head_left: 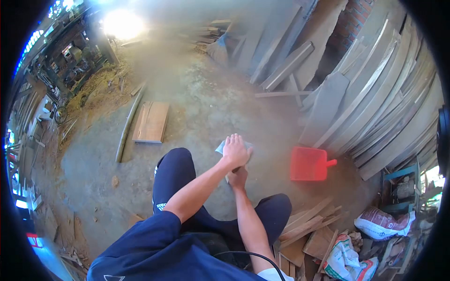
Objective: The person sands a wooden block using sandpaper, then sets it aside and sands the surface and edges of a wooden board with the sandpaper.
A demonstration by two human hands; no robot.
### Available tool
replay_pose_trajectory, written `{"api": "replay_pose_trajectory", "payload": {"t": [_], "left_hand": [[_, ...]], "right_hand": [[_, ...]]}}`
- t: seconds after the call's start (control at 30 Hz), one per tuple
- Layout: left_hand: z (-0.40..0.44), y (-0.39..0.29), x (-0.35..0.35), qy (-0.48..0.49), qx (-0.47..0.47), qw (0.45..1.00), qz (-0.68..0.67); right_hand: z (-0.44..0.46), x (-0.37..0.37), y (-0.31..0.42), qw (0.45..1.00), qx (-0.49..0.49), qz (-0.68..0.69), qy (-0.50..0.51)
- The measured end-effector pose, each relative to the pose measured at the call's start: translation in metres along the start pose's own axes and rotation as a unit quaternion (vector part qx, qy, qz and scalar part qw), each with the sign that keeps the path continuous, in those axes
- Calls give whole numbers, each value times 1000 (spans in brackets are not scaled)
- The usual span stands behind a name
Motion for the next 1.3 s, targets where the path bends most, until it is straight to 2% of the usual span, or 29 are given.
{"api": "replay_pose_trajectory", "payload": {"t": [0.03,0.07,0.17,0.3,0.4,0.5,0.53,0.67,0.73,0.83,0.87,0.97,1.0,1.13,1.23,1.3], "left_hand": [[6,0,5,17,-16,1000,-4],[4,-3,8,-9,-7,1000,10],[-18,-15,5,-31,25,999,28],[-49,-25,5,-76,45,994,64],[-23,-18,6,-47,80,995,32],[16,4,0,83,-24,996,-3],[18,4,1,51,-22,998,-8],[-10,-19,7,-31,18,999,36],[-32,-35,11,-78,63,993,68],[-28,-33,6,-29,102,993,57],[-17,-26,7,-27,97,993,59],[12,-2,6,48,-14,999,-19],[8,-5,0,46,-16,998,-33],[-39,-27,9,-73,8,997,17],[-62,-35,3,-101,27,995,-1],[-56,-26,4,-116,31,993,1]], "right_hand": [[-4,-1,10,998,55,-2,4],[-4,-6,21,993,112,-10,45],[5,3,-18,983,-123,66,-117],[12,14,-64,984,-117,118,-62],[17,7,-77,981,-122,151,-19],[-2,4,-9,998,59,23,-20],[5,9,-25,996,-20,25,-88],[12,2,-21,987,-139,0,-76],[11,-1,-25,989,-130,12,-71],[3,-4,-25,996,-59,19,-70],[2,-2,-22,997,-38,16,-69],[-7,-3,-17,997,-26,24,-76],[-7,-3,-18,996,-27,33,-76],[-3,-7,-21,994,-45,51,-85],[0,-15,-26,994,-54,49,-80],[2,-8,-36,991,-92,59,-83]]}}
Point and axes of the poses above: each hand's wrist, its own z-axis towards the middle knuckle, its own x-axis out of the palm, y = z × x, the point moved 3 cm from there along z, towards the middle knuckle, and after that the axes turned 11 degrees about z, right-handed, at the moved point
